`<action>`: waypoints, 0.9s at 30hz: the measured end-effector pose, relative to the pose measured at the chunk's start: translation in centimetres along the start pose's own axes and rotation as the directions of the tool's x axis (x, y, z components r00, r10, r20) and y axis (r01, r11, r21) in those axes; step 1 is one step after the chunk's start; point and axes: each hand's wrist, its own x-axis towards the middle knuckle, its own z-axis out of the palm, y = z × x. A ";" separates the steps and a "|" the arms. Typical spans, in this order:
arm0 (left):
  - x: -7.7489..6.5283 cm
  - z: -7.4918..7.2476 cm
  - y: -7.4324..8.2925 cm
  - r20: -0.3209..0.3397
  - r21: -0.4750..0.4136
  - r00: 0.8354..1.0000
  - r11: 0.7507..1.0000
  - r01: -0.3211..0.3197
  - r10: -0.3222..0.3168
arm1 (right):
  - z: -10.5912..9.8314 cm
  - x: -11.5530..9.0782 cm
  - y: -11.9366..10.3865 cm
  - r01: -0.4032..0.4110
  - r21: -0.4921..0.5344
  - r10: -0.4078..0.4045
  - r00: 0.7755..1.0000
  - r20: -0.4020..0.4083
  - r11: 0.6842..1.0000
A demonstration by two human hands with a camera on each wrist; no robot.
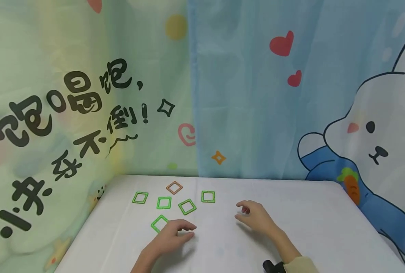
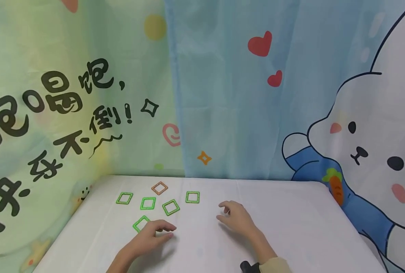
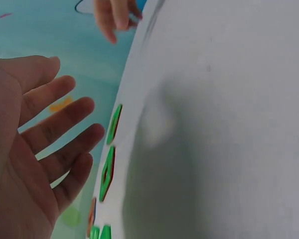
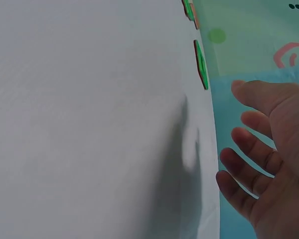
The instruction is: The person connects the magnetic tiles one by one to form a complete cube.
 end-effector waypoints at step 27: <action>2.1 3.3 1.4 0.067 -0.288 0.998 0.957 0.031 -0.012 | 5.9 9.4 -1.4 -0.086 -0.046 0.091 0.990 0.108 0.995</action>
